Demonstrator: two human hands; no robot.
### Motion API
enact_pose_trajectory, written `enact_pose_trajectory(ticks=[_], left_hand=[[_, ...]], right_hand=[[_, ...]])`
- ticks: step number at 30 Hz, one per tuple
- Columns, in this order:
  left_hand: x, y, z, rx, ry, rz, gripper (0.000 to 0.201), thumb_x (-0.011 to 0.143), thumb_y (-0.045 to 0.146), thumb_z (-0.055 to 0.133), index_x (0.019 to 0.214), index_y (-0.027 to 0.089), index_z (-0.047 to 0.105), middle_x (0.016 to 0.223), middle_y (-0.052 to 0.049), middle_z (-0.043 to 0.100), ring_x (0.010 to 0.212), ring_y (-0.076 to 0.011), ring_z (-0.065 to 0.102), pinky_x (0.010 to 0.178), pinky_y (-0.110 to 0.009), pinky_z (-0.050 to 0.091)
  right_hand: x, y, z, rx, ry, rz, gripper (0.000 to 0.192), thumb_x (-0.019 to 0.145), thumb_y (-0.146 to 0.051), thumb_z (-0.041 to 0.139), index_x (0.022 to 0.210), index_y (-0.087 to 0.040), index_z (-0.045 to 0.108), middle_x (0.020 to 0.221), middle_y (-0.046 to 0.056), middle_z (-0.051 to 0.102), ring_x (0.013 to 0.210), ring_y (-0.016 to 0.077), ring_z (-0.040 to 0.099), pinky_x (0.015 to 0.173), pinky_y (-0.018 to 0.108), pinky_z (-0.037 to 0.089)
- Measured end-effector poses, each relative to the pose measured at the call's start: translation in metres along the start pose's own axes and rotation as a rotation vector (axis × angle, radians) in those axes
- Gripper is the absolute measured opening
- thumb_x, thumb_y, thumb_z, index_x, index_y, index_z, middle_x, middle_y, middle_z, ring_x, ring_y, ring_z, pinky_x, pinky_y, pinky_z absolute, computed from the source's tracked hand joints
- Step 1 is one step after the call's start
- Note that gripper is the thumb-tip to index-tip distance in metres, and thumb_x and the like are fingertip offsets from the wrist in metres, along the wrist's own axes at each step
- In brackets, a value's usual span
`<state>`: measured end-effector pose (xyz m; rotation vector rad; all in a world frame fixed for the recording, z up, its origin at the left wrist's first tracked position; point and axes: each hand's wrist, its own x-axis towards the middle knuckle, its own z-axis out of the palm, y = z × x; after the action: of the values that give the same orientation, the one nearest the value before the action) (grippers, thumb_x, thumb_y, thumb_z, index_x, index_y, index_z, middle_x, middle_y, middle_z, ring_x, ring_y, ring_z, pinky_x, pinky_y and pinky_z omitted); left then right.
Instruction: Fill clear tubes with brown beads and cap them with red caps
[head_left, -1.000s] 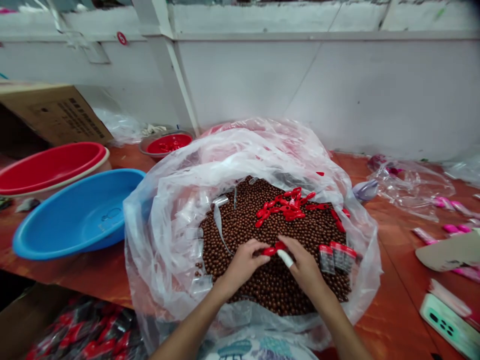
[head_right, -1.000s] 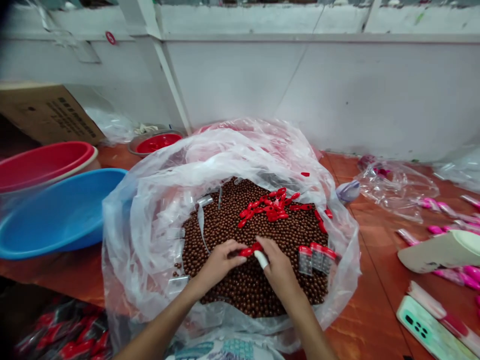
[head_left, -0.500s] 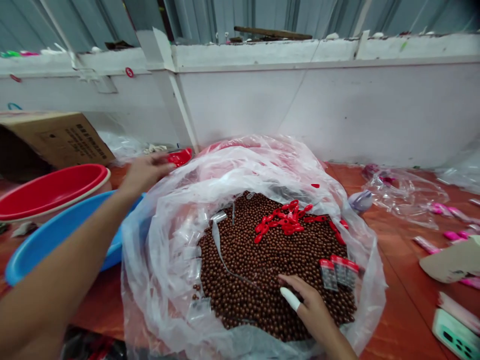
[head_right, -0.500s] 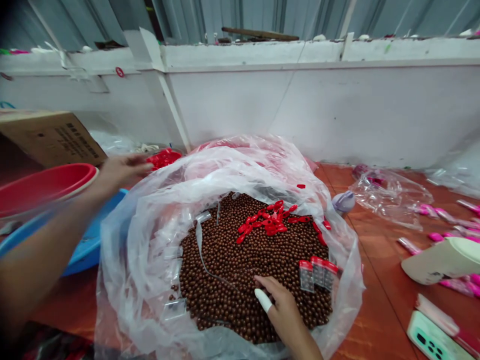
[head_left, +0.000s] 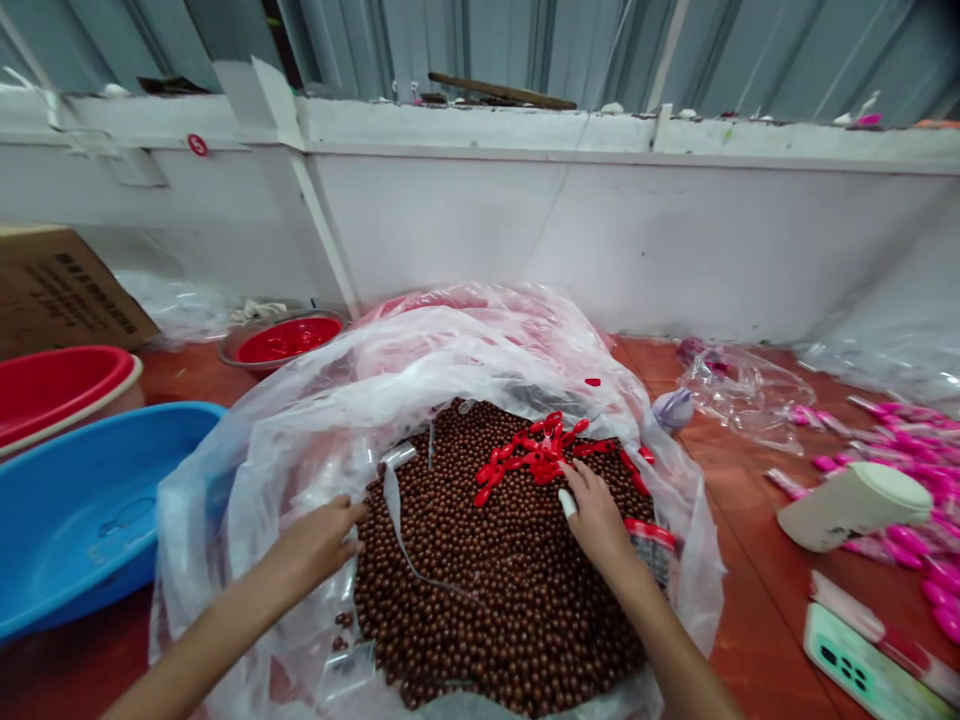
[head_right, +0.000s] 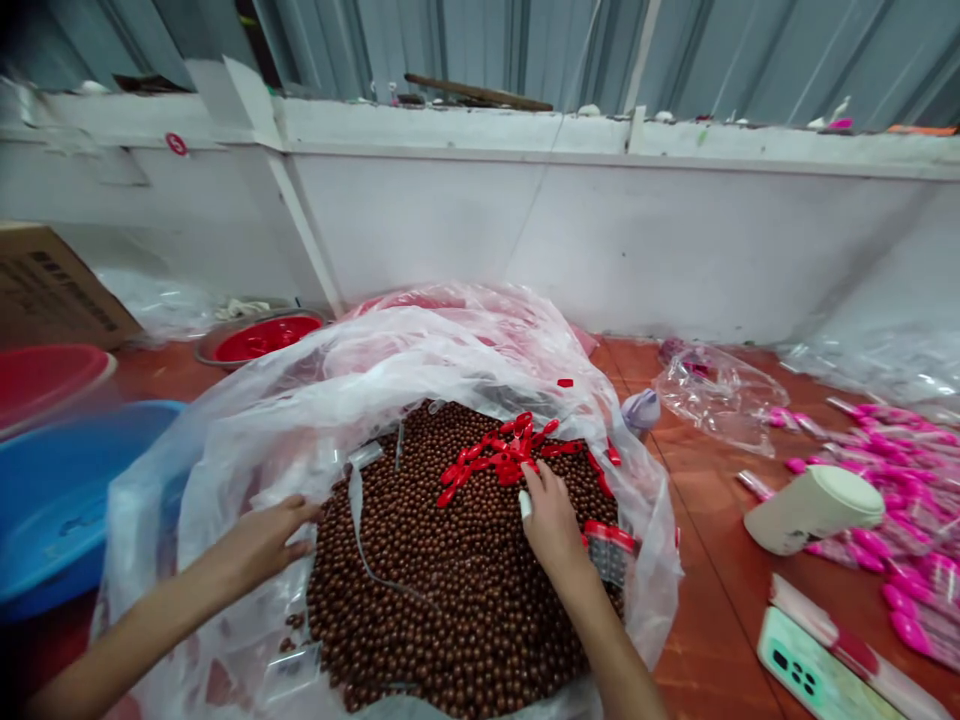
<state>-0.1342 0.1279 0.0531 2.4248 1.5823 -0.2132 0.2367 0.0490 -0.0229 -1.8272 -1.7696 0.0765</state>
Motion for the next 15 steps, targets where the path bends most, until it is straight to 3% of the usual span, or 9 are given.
enact_pose_trajectory(ticks=[2,5,10,15], left_hand=[[-0.008,-0.01,0.022,0.057,-0.053,-0.054,0.032,0.071,0.015,0.051,0.102,0.018,0.059,0.096,-0.008,0.057,0.087,-0.0217,0.06,0.076,-0.03,0.043],[-0.014,-0.02,0.039,0.125,-0.031,-0.076,0.034,0.073,0.011,0.047,0.105,0.017,0.057,0.1,-0.009,0.054,0.091,-0.0231,0.058,0.077,-0.033,0.043],[-0.015,-0.022,0.047,0.17,0.041,-0.029,0.034,0.081,0.009,0.036,0.101,0.022,0.061,0.099,-0.008,0.056,0.095,-0.0217,0.056,0.081,-0.033,0.043],[-0.011,-0.021,0.053,0.236,0.088,-0.085,0.051,0.077,-0.002,0.028,0.115,0.02,0.054,0.112,-0.011,0.054,0.098,-0.0233,0.054,0.074,-0.032,0.044]], right_hand=[[0.017,-0.004,0.009,-0.056,-0.035,-0.028,0.051,0.079,-0.007,0.039,0.129,-0.015,0.044,0.126,0.015,0.049,0.115,0.027,0.044,0.095,0.046,0.037],[0.025,-0.022,0.023,-0.024,-0.137,-0.159,0.055,0.072,0.001,0.042,0.123,-0.017,0.051,0.122,0.01,0.055,0.112,0.0233,0.046,0.097,0.039,0.037],[0.003,-0.051,0.031,0.064,-0.282,-0.341,0.047,0.073,0.002,0.044,0.108,-0.025,0.06,0.107,0.001,0.062,0.103,0.016,0.049,0.092,0.029,0.039],[-0.019,-0.048,0.023,0.002,-0.278,-0.299,0.042,0.074,0.002,0.044,0.104,-0.022,0.061,0.096,0.005,0.062,0.096,0.019,0.049,0.085,0.031,0.042]])
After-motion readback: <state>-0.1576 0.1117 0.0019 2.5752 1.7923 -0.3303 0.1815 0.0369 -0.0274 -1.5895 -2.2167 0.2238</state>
